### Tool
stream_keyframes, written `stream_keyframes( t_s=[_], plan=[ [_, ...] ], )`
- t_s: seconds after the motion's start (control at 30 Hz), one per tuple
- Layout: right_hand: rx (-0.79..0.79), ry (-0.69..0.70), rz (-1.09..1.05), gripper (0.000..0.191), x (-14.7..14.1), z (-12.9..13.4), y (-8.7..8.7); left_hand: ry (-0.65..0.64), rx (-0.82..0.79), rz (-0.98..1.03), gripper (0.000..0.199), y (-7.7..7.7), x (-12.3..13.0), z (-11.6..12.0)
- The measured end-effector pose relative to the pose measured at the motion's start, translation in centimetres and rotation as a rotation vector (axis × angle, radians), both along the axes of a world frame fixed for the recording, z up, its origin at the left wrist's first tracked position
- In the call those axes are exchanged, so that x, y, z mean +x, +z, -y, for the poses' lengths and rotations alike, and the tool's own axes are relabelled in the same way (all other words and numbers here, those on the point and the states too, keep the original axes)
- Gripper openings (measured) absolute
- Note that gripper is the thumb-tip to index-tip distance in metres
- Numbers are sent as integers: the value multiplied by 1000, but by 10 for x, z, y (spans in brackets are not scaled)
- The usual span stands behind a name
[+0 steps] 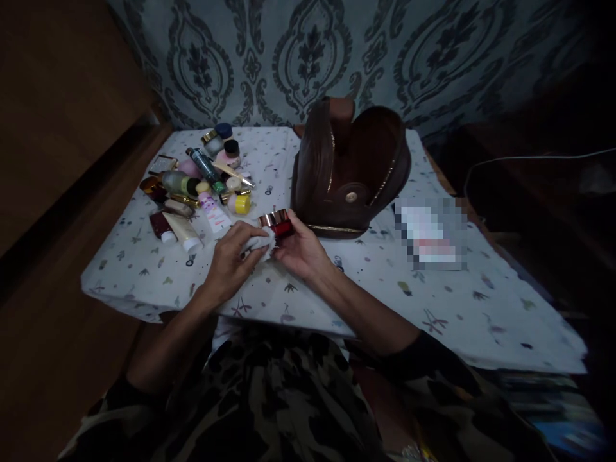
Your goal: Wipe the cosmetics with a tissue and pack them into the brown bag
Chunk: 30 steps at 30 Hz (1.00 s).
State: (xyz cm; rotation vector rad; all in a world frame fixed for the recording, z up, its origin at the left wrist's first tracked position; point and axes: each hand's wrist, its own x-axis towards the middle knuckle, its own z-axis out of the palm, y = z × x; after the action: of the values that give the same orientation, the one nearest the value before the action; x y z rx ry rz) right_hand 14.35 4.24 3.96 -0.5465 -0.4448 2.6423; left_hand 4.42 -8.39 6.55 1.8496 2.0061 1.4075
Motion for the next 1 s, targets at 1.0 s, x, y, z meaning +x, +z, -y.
stream_keyframes(
  t_s=[1.0],
  plan=[
    [-17,-24,-23,20,0,1,0,3,-11,-27,11,2,0,-3]
  ],
)
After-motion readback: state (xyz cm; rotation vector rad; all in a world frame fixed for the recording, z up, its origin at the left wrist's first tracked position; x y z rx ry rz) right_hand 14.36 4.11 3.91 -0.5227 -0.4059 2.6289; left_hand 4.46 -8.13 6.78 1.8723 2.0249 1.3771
